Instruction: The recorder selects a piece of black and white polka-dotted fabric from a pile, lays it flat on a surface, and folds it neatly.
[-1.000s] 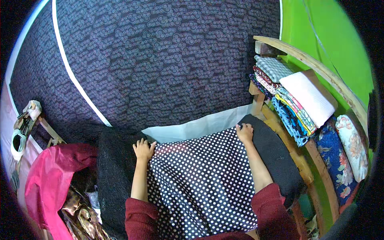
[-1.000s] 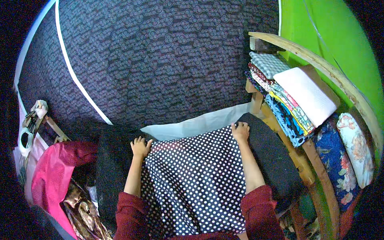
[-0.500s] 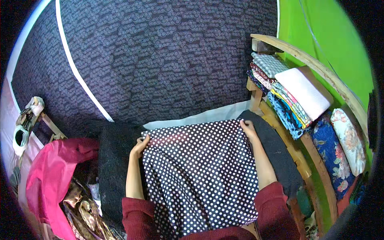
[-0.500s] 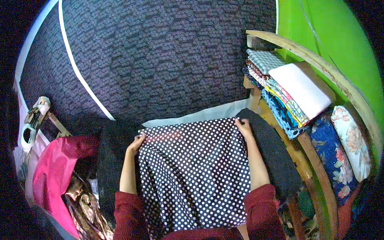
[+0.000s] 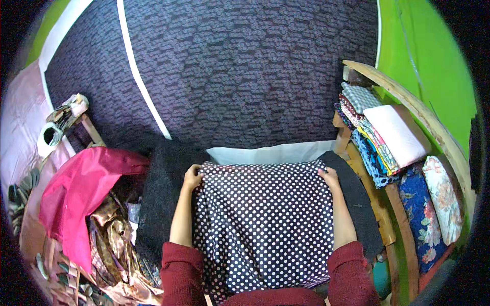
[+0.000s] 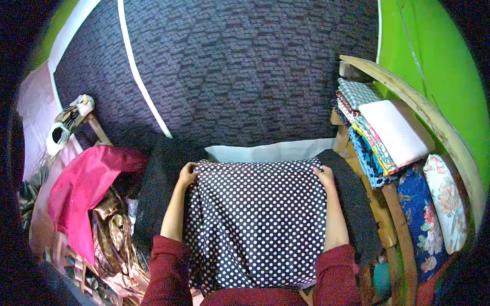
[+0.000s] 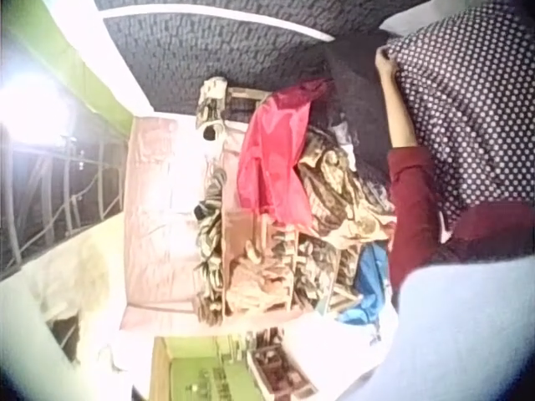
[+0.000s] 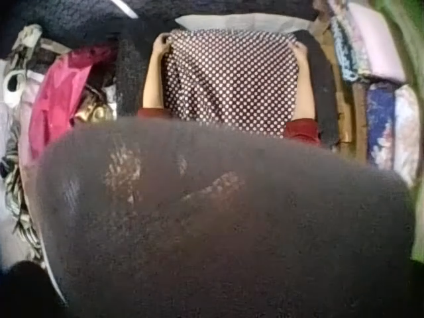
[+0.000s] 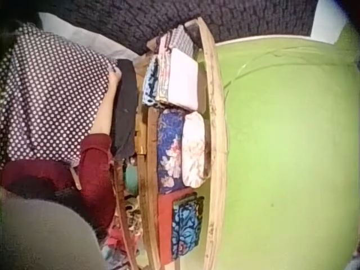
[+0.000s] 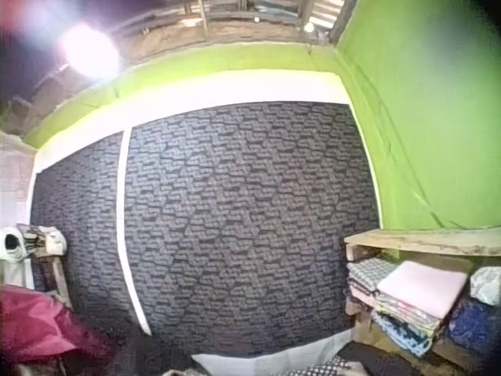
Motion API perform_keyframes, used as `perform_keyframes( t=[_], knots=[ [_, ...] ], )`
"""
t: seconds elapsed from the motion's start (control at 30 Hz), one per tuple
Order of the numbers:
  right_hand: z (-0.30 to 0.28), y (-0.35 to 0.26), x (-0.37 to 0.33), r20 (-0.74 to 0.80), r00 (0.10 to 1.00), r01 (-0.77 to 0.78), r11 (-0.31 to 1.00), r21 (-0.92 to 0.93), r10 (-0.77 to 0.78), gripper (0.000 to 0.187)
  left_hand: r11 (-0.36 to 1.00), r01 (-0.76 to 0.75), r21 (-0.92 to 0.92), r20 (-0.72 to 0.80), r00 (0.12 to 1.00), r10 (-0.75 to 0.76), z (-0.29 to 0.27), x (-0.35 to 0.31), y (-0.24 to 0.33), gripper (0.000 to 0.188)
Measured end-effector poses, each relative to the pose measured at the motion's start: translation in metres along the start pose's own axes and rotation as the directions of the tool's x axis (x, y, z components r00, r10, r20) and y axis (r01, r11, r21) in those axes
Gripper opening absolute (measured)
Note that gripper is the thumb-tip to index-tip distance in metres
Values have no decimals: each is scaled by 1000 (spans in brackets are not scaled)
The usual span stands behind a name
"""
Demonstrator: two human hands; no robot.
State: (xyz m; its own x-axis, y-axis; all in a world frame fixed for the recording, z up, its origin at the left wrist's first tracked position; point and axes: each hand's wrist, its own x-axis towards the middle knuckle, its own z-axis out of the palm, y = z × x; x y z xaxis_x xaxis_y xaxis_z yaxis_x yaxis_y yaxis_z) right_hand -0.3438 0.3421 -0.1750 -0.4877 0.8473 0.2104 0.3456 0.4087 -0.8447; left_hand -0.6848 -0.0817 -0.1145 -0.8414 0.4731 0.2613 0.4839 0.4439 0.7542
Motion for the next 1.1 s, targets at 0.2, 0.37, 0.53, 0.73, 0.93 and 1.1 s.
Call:
perform_keyframes(
  t=[0.2, 0.37, 0.53, 0.73, 0.93, 1.1],
  knots=[
    [0, -14, -28, 450, 860, -422, 831, 363, 240, 47, 834, 550, -46, 261, 812, -521, -25, -49, -2, 78],
    [-24, -8, -52, 710, 678, -518, 808, 280, 189, 58, 861, 361, 358, 241, 855, -459, -20, -79, 0, 79],
    [-27, -24, -54, 623, 772, -316, 927, 203, 127, 42, 858, 492, -149, 289, 851, -438, -28, -88, 7, 35],
    [-43, -35, -77, 605, 774, -608, 490, 625, 188, 55, 673, 630, -387, 404, 772, -490, -35, -106, -4, 54],
    [-68, -28, -112, 806, 592, -725, 424, 543, -19, 37, 714, 676, -184, 717, 589, -372, -53, -152, 4, 101],
    [-78, -39, -155, 659, 718, -478, 847, 232, 224, 42, 948, 135, 289, 187, 963, -194, -42, -212, 87, 81]
  ],
)
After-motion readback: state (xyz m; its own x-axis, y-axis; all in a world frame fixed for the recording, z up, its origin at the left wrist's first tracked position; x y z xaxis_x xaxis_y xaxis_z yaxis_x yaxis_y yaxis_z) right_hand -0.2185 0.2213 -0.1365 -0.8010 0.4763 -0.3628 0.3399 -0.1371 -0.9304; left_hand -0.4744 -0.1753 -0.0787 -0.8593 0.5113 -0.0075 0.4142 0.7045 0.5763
